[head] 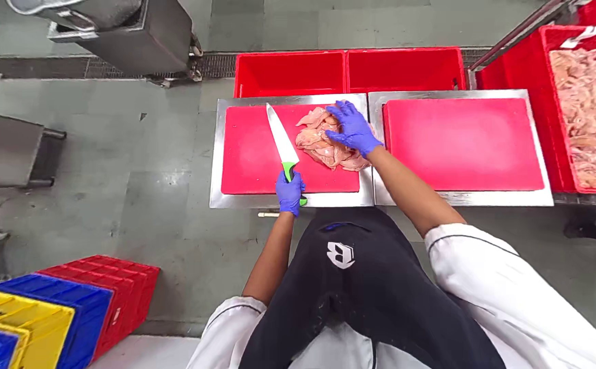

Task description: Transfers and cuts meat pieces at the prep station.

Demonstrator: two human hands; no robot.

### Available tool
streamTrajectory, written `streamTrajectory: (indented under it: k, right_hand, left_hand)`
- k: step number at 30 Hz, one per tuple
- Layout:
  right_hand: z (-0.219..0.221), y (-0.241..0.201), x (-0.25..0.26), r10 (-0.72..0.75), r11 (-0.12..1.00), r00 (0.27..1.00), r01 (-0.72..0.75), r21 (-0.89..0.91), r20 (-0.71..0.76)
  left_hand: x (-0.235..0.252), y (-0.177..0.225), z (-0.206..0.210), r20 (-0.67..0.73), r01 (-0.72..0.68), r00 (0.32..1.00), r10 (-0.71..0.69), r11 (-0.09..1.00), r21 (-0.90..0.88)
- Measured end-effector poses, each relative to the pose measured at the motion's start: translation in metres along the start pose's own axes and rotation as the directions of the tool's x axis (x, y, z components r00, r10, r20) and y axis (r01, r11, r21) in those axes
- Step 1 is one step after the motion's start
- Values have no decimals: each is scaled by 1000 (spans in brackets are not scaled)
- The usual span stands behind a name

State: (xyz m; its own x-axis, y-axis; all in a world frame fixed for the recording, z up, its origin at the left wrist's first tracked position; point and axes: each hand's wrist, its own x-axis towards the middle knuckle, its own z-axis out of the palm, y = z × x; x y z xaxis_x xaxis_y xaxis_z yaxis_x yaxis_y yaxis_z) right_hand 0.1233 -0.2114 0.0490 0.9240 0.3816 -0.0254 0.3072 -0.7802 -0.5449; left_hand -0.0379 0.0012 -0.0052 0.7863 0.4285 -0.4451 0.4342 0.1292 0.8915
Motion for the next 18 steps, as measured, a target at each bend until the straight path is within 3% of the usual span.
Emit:
streamTrajectory:
  k: [4, 9, 12, 14, 17, 18]
  right_hand:
    - [13, 16, 30, 0, 993, 998, 7, -116, 64]
    - [-17, 34, -11, -59, 978, 984, 90, -187, 166]
    - [-8, 48, -47, -170, 972, 980, 184, -147, 106]
    - [8, 68, -68, -180, 979, 982, 185, -89, 58]
    - [4, 77, -89, -169, 985, 976, 165, -43, -136]
    - [-1, 81, -96, -156, 988, 981, 154, -24, -113]
  left_hand:
    - [3, 1, -1, 7, -3, 1000, 3, 1000, -19]
    - [0, 4, -1, 16, 51, 998, -53, 993, 106]
    - [2, 8, -6, 22, 110, 993, -113, 988, 112]
    - [4, 6, -6, 27, 129, 991, -131, 989, 79]
    - [9, 8, -2, 32, 132, 990, -134, 989, 61]
    - [8, 8, -1, 25, 126, 991, -128, 990, 63]
